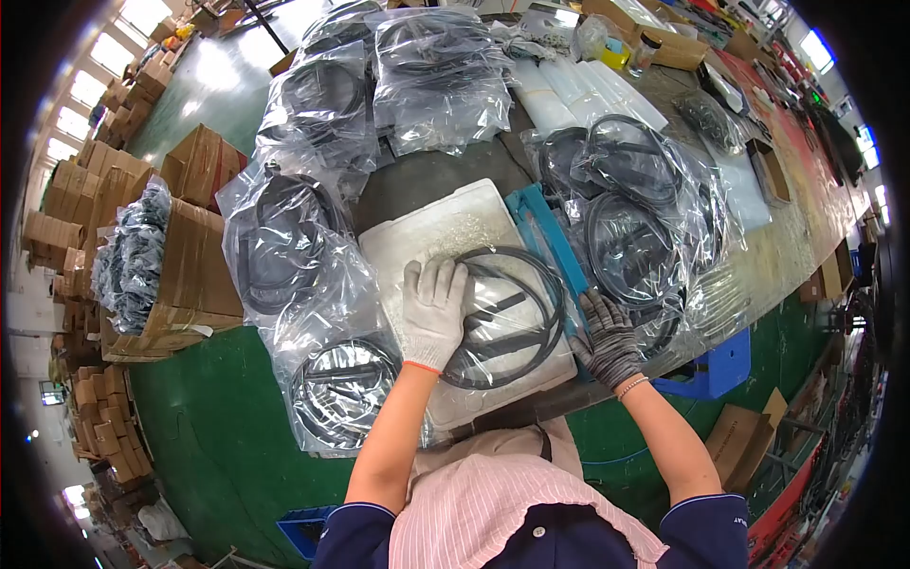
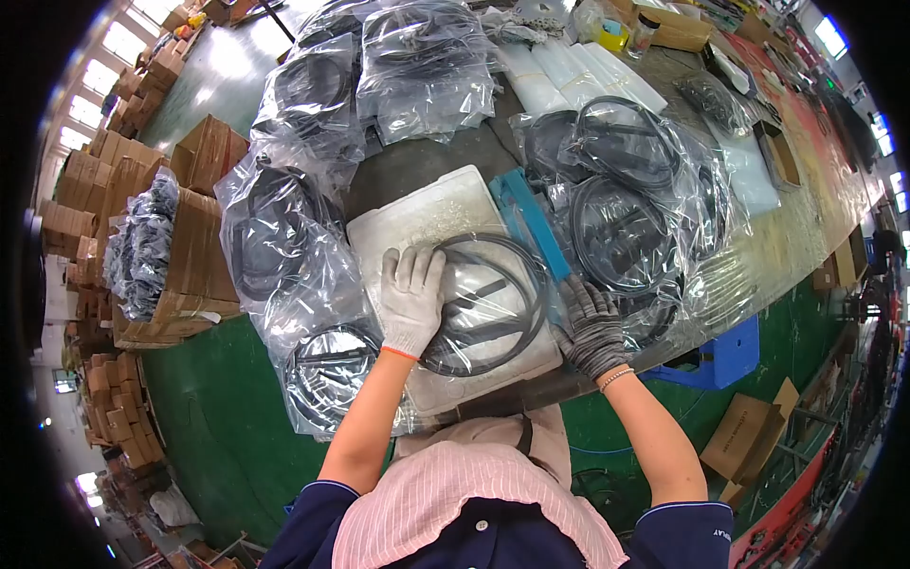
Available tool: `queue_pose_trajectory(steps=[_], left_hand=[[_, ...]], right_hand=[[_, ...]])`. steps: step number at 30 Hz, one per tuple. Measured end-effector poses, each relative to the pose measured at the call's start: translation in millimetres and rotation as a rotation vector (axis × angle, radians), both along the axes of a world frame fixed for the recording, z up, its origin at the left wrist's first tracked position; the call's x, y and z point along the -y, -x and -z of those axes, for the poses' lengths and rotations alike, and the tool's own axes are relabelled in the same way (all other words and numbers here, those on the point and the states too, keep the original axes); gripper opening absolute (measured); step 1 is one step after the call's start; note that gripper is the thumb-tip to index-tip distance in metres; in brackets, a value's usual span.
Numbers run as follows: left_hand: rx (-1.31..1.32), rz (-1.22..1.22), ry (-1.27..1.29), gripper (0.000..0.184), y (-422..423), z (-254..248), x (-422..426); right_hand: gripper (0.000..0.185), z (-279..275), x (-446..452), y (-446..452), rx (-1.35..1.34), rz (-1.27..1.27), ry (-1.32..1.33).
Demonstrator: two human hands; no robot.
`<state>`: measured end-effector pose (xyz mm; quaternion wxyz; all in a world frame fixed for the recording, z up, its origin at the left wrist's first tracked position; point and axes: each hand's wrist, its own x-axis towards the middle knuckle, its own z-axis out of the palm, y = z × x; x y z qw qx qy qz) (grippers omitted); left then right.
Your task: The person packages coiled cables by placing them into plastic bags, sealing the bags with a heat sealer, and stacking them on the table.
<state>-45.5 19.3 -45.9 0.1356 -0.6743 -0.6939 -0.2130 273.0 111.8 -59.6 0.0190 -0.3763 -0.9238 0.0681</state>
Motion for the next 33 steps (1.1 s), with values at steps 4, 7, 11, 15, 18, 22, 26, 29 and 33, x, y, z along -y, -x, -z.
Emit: queue_pose_trajectory(steps=[4, 7, 11, 15, 18, 22, 26, 29, 33], left_hand=[[0.065, -0.054, -0.012, 0.048, 0, -2, 3], [0.082, -0.035, 0.001, 0.048, -4, -6, 7], [0.132, -0.061, 0.067, 0.054, -16, -4, 30], [0.201, -0.18, 0.186, 0.063, -38, -2, 68], [0.258, -0.288, 0.244, 0.063, -52, -2, 84], [0.27, -0.423, 0.264, 0.061, -56, -4, 91], [0.267, -0.421, 0.092, 0.061, -57, -1, 96], [0.285, -0.571, 0.035, 0.064, -68, 10, 103], [0.546, -0.937, 0.075, 0.073, -100, 5, 123]], right_hand=[[0.078, 4, 0, -1, -0.032, -0.005, -0.002], [0.077, 3, -1, -1, -0.039, 0.0, 0.008], [0.076, 7, -1, -2, -0.042, -0.012, -0.02], [0.077, 9, -1, -4, -0.045, -0.023, -0.039], [0.082, 8, 0, -6, -0.034, -0.046, -0.061], [0.089, 8, -3, -5, 0.014, -0.088, 0.008], [0.097, 8, -23, 0, -0.005, -0.341, -0.088], [0.105, 12, -49, 36, -0.054, -0.559, -0.16], [0.12, 9, -81, 115, 0.118, -0.689, -0.06]])
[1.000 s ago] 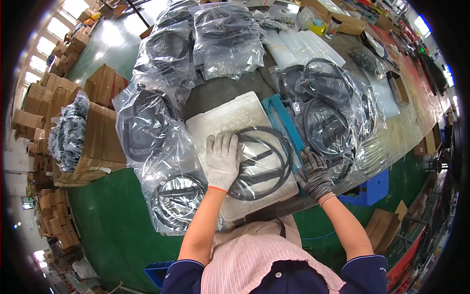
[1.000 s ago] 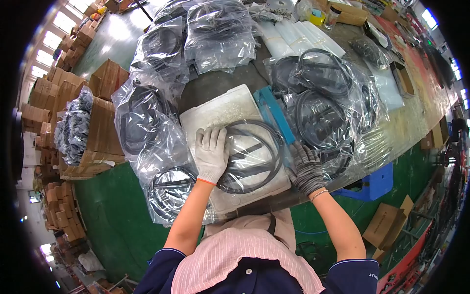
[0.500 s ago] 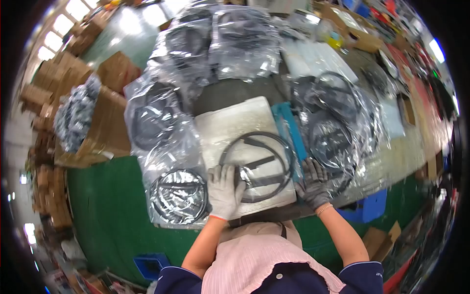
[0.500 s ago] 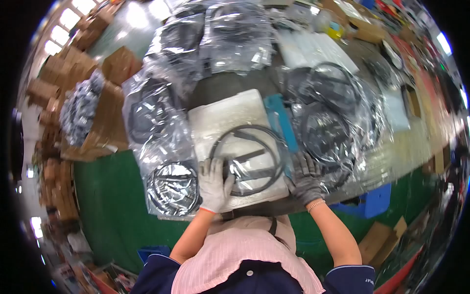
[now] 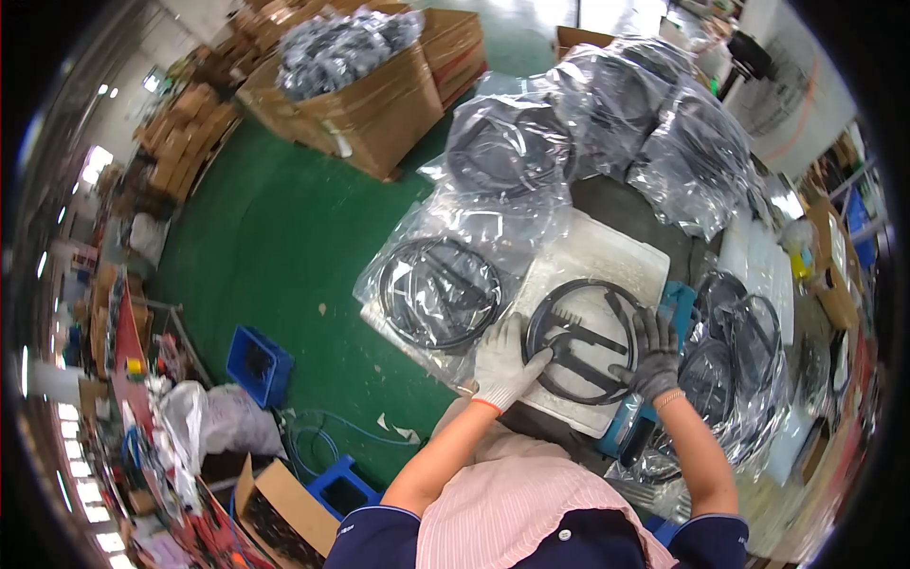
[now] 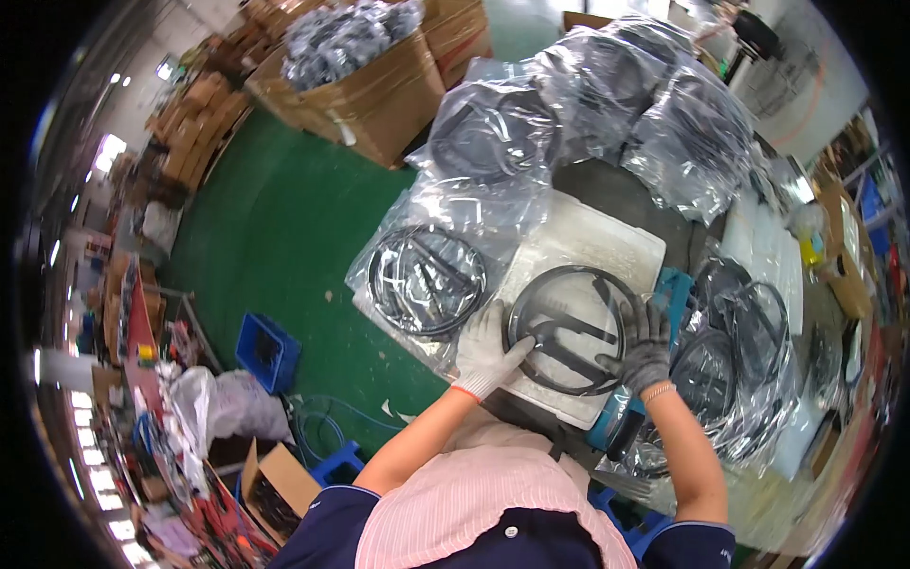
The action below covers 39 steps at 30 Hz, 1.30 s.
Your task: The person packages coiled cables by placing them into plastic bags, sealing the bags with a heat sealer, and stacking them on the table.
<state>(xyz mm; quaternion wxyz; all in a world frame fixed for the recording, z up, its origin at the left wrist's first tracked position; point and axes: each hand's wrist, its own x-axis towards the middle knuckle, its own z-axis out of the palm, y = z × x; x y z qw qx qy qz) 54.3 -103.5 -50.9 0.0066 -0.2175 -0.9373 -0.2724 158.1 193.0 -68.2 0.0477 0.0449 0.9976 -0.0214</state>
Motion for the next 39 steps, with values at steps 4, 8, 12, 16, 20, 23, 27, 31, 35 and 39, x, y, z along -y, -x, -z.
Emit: queue_pose_trajectory(steps=[4, 8, 12, 16, 20, 23, 27, 31, 35, 39], left_hand=[[0.339, -0.074, 0.206, 0.078, -8, -27, 7], [0.801, -0.151, 0.248, 0.072, 13, -48, 0], [0.862, -0.201, 0.061, 0.063, 17, -24, 0], [0.965, -0.21, -0.286, 0.052, 27, -22, 29], [1.423, -0.328, -1.123, 0.041, 34, 6, 70], [1.109, -0.375, -1.032, 0.047, 55, -23, 115], [0.97, -0.423, -1.009, 0.05, 112, -16, 190], [0.858, -0.471, -0.871, 0.042, 175, 0, 241], [0.887, -0.558, -0.666, 0.053, 207, 11, 251], [-0.026, -0.409, 0.118, 0.067, 203, 10, 240]], right_hand=[[0.135, -69, 28, 90, 0.46, 0.059, -0.01], [0.14, -38, 3, 117, 0.501, 0.089, 0.218], [0.136, -12, -13, 119, 0.459, 0.08, 0.362], [0.125, -25, 5, 106, 0.41, 0.169, 0.631], [0.123, -49, 54, 116, 0.417, 0.148, 0.751], [0.122, -56, 98, 152, 0.29, 0.015, 0.809], [0.114, -59, 179, 228, 0.302, -0.042, 0.79], [0.105, -7, 224, 287, 0.345, -0.083, 0.564], [0.097, 8, 236, 311, 0.561, 0.02, 0.319], [0.107, 32, 242, 257, 0.087, -0.222, 0.244]])
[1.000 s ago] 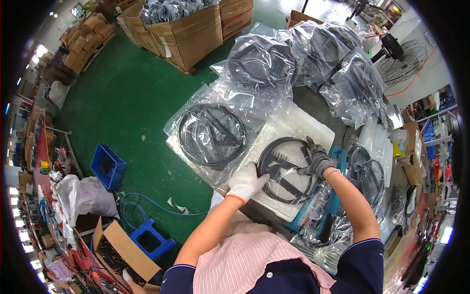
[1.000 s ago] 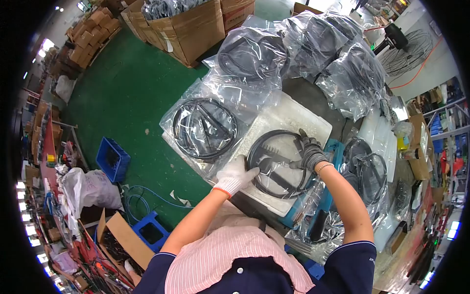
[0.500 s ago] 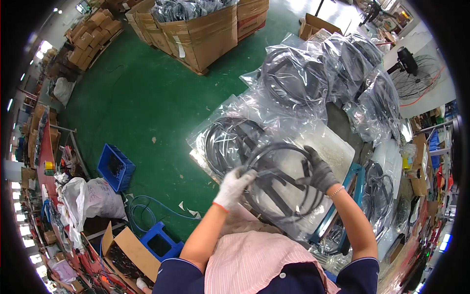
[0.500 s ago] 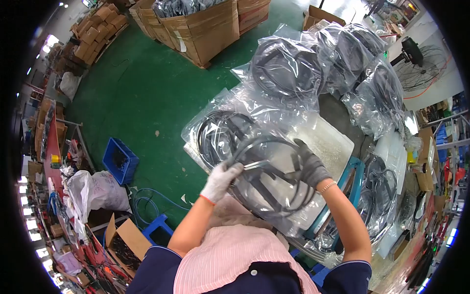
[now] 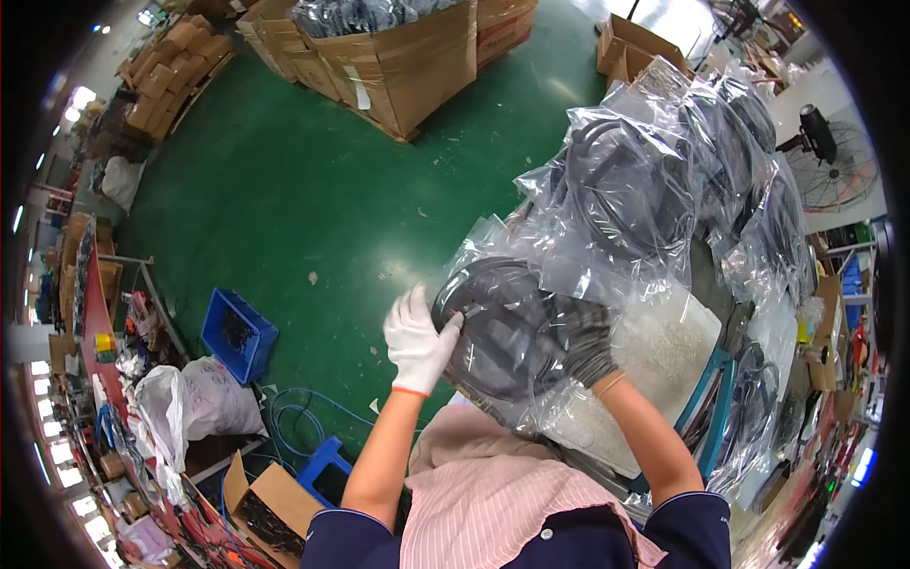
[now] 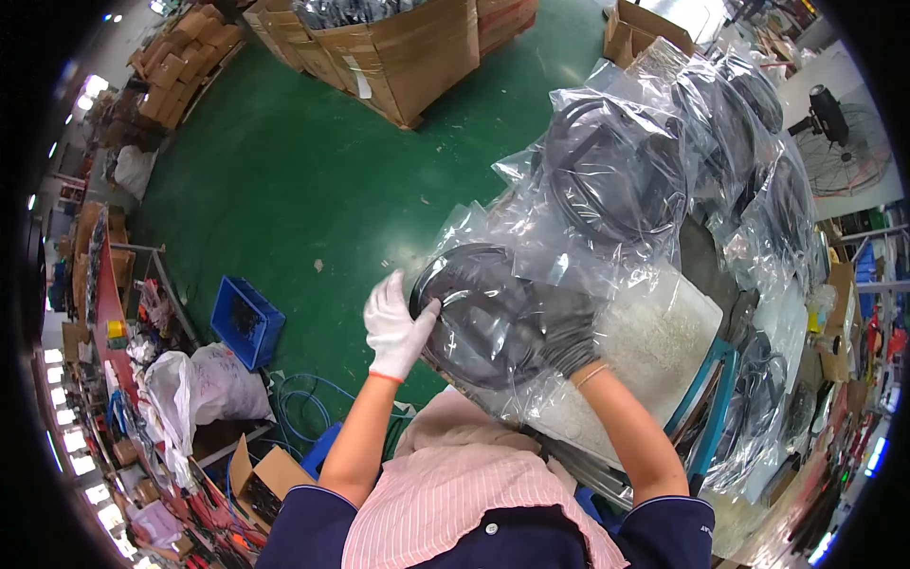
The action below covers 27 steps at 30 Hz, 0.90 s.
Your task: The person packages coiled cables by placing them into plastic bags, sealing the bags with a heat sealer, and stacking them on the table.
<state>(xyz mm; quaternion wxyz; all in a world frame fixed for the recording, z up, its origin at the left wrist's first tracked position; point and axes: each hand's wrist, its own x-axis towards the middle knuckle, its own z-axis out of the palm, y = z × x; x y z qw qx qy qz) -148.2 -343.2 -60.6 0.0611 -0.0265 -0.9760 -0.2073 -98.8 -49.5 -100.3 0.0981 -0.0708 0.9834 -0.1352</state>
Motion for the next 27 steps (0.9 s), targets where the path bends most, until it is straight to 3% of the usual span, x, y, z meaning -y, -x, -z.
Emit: queue_pose_trajectory(steps=[1, 5, 9, 16, 20, 24, 27], left_hand=[[-0.12, 0.076, -0.017, 0.066, 7, -13, -7], [-0.155, 0.433, 0.1, 0.062, 41, -13, -37], [0.028, 0.507, 0.017, 0.069, 42, -7, -39], [0.018, 0.498, 0.081, 0.068, 47, 4, -51], [0.043, 0.508, 0.11, 0.065, 46, 0, -55], [0.029, 0.506, 0.134, 0.067, 35, -4, -63], [0.008, 0.528, 0.101, 0.062, 25, -9, -70]], right_hand=[[0.111, 6, 6, -13, -0.203, -0.054, 0.017], [0.124, -4, 37, -24, -0.02, 0.043, 0.013], [0.126, 5, 37, -36, -0.012, 0.075, 0.06], [0.11, 14, 36, -37, 0.099, 0.094, 0.061], [0.102, 4, 39, -34, -0.007, 0.115, 0.06], [0.092, -40, 28, -24, 0.011, 0.137, 0.163], [0.1, -20, 27, -39, -0.062, 0.237, 0.361]])
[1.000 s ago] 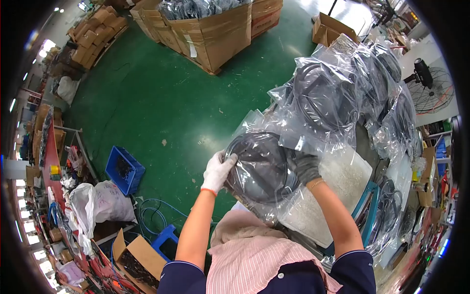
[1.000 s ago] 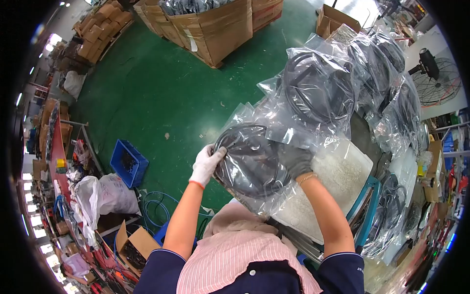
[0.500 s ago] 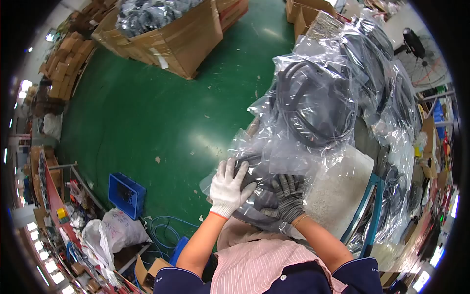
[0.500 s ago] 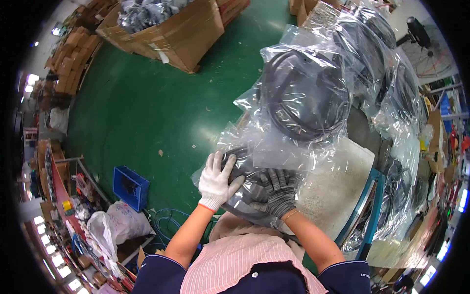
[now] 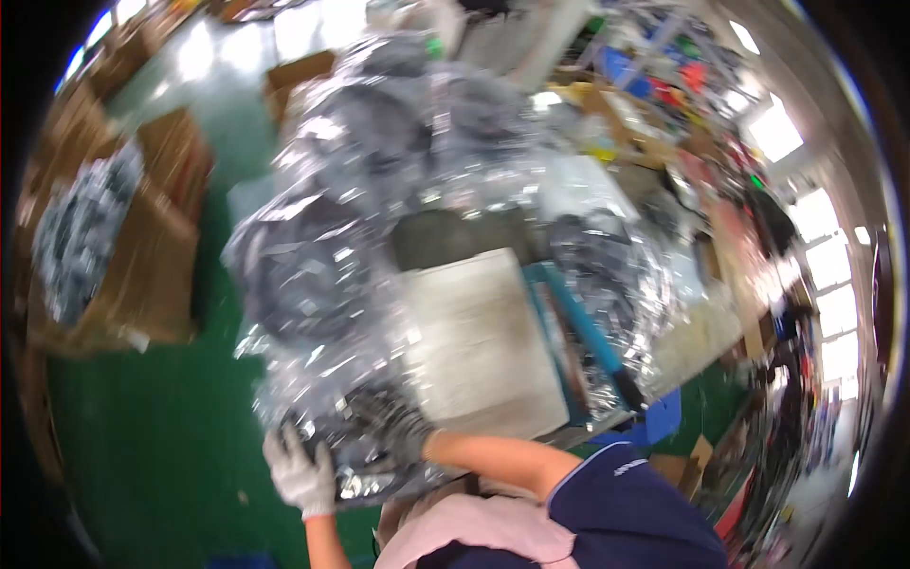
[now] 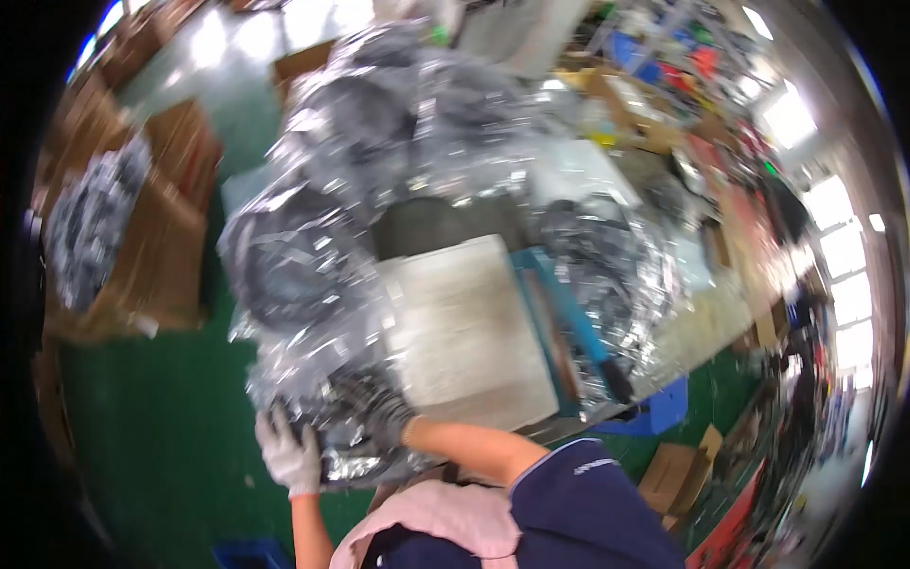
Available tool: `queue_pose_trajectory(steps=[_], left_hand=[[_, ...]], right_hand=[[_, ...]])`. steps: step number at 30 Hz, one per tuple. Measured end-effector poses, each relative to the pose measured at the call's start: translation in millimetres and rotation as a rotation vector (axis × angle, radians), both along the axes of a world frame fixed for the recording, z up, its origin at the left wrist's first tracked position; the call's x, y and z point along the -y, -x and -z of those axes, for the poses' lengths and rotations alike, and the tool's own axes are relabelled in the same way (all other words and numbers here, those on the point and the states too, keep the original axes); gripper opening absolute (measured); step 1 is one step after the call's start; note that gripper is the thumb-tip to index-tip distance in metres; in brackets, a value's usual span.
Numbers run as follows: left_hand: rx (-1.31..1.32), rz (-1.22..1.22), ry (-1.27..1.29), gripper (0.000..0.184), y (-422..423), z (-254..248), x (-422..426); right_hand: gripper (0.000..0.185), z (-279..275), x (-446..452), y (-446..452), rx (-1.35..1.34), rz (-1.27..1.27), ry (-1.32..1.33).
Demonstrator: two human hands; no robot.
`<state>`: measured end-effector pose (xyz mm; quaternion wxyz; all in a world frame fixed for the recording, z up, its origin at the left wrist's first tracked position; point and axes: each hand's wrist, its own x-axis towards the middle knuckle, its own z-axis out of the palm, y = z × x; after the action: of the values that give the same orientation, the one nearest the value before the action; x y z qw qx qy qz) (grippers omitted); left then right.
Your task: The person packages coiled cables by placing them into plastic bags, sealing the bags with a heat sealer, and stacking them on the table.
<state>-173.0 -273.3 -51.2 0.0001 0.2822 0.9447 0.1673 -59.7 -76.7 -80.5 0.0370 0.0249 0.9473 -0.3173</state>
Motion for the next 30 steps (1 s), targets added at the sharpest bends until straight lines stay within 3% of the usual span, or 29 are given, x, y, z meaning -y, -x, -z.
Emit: queue_pose_trajectory(steps=[2, 4, 6, 7, 10, 11, 13, 14, 17, 19, 20, 22, 23, 24, 25, 26, 29, 30], left_hand=[[-0.177, 0.025, 0.143, 0.059, -8, 2, 2], [-0.439, 0.076, 0.153, 0.054, -19, -11, -6], [-0.319, 0.136, 0.177, 0.061, -48, -31, -15], [-0.355, 0.224, 0.118, 0.06, -59, -31, -19], [-0.129, 0.365, 0.33, 0.057, -95, -25, -39], [-0.245, 0.391, 0.221, 0.056, -101, 10, -30], [-0.276, 0.354, 0.167, 0.052, -116, -20, -49], [-0.289, 0.336, 0.141, 0.051, -125, -31, -60], [-0.335, 0.226, 0.116, 0.052, -153, -23, -74], [-0.321, 0.176, 0.118, 0.055, -172, -25, -90], [-0.285, 0.185, 0.133, 0.055, -180, -17, -99], [-0.209, 0.191, 0.165, 0.055, -196, -2, -114], [-0.14, 0.205, 0.146, 0.054, -219, -24, -139], [-0.161, 0.262, 0.165, 0.054, -231, -25, -144], [-0.178, 0.319, 0.181, 0.053, -240, -21, -149], [-0.191, 0.373, 0.193, 0.053, -252, -20, -154], [-0.091, 0.31, 0.209, 0.052, -283, -28, -164], [-0.08, 0.298, 0.198, 0.052, -288, -26, -163]], right_hand=[[0.098, -3, -1, -6, -0.03, -0.055, -0.102], [0.081, 13, 20, -33, -0.123, 0.054, -0.079], [0.071, 21, 31, -76, -0.4, 0.168, -0.023], [0.066, 16, 27, -102, -0.198, 0.115, 0.129], [0.054, -11, -12, -190, 0.282, -0.007, 0.48], [0.045, -20, -25, -232, 0.294, 0.099, 0.572], [0.04, -54, -62, -312, 0.245, 0.366, 0.542], [0.04, -59, -82, -342, 0.409, 0.646, 0.667], [0.031, -27, -167, -455, 0.012, 1.44, 0.884], [0.029, 1, -247, -502, -0.314, 1.766, 0.837], [0.036, 24, -292, -522, -0.524, 1.769, 0.627], [0.039, 14, -368, -530, -0.426, 1.866, 0.534], [0.041, 33, -400, -539, -0.565, 1.795, 0.699], [0.042, 66, -434, -552, -0.539, 1.775, 0.767], [0.043, 98, -468, -565, -0.512, 1.755, 0.833], [0.043, 119, -494, -574, -0.318, 1.778, 0.797], [0.045, 65, -504, -546, -0.32, 1.716, 0.878], [0.045, 79, -511, -550, -0.303, 1.653, 0.855]])
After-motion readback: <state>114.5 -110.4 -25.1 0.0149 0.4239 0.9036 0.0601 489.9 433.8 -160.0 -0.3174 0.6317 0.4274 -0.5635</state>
